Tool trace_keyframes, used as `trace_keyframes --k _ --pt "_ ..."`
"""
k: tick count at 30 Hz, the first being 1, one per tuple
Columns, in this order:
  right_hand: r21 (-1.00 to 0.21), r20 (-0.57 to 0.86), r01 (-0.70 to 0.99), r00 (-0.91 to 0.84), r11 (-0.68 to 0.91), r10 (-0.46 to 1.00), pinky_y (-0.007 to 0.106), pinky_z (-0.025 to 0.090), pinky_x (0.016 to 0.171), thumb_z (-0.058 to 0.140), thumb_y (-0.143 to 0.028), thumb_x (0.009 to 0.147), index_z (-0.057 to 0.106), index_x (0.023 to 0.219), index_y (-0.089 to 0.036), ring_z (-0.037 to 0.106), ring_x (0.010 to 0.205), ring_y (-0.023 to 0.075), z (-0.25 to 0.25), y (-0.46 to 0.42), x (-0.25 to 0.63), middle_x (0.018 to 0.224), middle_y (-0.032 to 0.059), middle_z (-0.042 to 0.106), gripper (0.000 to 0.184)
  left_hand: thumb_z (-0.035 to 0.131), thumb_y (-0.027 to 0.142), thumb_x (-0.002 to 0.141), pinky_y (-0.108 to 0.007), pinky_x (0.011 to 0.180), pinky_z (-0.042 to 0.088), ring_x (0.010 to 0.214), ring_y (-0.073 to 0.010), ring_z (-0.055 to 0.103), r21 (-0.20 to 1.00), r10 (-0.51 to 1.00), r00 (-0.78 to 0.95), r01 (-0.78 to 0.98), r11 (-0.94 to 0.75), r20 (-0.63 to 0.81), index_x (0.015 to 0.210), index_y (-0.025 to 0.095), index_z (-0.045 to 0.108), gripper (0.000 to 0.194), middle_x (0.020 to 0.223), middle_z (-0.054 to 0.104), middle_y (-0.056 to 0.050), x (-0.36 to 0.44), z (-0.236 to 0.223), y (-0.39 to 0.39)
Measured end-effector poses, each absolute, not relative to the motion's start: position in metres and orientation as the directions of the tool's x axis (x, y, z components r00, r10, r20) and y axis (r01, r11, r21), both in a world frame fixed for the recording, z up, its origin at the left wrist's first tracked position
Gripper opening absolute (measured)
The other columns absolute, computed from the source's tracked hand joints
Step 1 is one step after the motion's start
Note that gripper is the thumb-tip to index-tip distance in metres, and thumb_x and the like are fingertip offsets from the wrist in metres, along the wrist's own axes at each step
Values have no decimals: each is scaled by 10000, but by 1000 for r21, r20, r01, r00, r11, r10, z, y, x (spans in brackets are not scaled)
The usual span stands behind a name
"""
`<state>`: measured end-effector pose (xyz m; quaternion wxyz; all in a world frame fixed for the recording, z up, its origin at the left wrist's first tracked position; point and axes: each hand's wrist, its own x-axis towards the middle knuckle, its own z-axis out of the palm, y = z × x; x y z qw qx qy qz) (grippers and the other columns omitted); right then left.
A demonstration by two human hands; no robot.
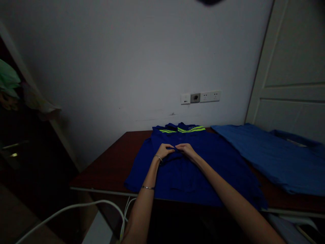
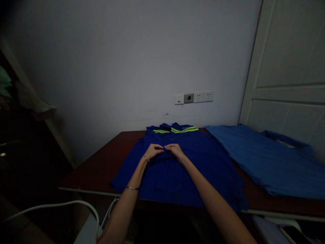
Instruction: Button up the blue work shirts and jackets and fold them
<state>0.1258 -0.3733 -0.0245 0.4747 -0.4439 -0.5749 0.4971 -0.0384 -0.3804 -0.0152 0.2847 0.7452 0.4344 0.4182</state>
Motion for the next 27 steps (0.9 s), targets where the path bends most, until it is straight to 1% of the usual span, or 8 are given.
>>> trace_keyframes --k 3,6,9,13,17,21,24,27 --pt "-980 163 95 -133 177 978 207 353 490 670 -345 556 687 716 -143 513 549 104 -22 -374 127 655 27 646 258 650 224 615 -261 723 439 750 -167 593 802 902 245 417 -428 354 814 110 702 235 809 686 -59 -39 -16 -379" --pt "-965 223 111 -119 236 968 212 363 495 682 -354 535 686 706 -138 514 544 105 -24 -372 127 655 27 648 276 658 268 608 -266 703 443 736 -172 593 811 913 231 422 -406 336 824 109 704 272 808 686 -64 -40 -18 -377" --pt "-952 260 133 -121 276 958 223 374 495 666 -376 548 691 711 -137 522 536 115 -26 -369 127 638 34 651 290 658 303 608 -265 678 446 725 -175 593 810 914 232 427 -403 333 827 111 705 295 800 687 -64 -41 -20 -375" --pt "-943 268 162 -154 292 951 228 384 498 659 -383 560 700 731 -136 533 542 122 -25 -370 126 643 46 662 303 648 294 614 -262 673 447 726 -173 597 808 916 239 433 -399 324 830 117 705 285 796 690 -58 -43 -22 -372" --pt "-952 260 125 -143 278 955 221 400 519 652 -386 574 700 790 -146 559 596 128 -24 -371 126 742 57 680 326 651 311 619 -267 694 451 751 -178 601 817 911 235 407 -409 339 828 120 705 288 818 691 -62 -43 -22 -371" --pt "-966 255 20 -88 257 963 224 429 543 642 -379 581 692 815 -157 583 695 153 -25 -367 129 842 62 674 326 677 300 599 -276 724 454 771 -184 606 857 926 139 350 -378 352 802 114 704 277 823 691 -74 -40 -22 -370" --pt "-972 233 -27 -56 232 971 225 445 539 633 -360 588 690 792 -156 587 731 165 -25 -364 133 838 63 668 294 700 262 573 -276 732 457 778 -183 610 895 942 56 299 -332 331 798 113 701 269 831 690 -77 -46 -16 -365" --pt "-977 214 -19 -17 214 977 208 445 512 622 -334 608 689 777 -156 585 714 158 -24 -363 136 806 60 662 254 708 247 566 -268 716 460 777 -181 611 912 946 -46 285 -294 319 794 115 696 264 826 687 -76 -66 4 -358"
